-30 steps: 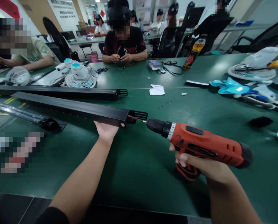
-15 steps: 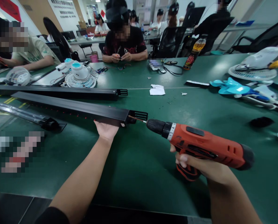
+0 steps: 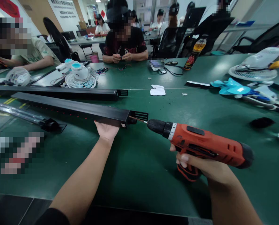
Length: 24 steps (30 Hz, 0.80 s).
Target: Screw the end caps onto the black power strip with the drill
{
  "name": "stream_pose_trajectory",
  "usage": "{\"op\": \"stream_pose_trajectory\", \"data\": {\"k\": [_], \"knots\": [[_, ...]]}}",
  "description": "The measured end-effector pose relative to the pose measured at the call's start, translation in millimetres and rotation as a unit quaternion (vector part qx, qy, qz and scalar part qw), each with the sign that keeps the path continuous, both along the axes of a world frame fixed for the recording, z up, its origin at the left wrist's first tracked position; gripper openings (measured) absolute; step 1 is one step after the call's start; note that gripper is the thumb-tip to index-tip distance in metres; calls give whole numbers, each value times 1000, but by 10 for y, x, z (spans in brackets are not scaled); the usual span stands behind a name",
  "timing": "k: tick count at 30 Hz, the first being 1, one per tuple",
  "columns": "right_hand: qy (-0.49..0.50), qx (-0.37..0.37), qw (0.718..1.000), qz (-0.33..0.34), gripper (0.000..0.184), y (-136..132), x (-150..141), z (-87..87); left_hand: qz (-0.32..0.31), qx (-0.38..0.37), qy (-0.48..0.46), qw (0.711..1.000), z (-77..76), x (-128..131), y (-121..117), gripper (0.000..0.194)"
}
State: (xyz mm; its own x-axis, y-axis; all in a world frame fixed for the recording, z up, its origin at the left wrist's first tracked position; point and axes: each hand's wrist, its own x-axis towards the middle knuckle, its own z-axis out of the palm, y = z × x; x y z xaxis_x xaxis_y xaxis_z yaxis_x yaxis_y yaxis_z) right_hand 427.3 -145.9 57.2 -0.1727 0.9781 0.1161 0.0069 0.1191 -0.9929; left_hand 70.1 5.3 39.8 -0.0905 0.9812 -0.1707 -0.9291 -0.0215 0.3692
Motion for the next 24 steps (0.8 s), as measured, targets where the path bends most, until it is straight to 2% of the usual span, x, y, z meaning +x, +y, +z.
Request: {"op": "stream_pose_trajectory", "data": {"k": [8, 24], "knots": [[3, -11, 1000, -7, 27, -7, 48, -69, 4, 11, -6, 1000, -22, 4, 0, 70], [11, -2, 1000, -2, 25, -5, 5, -14, 0, 8, 3, 1000, -13, 2, 6, 68]]}}
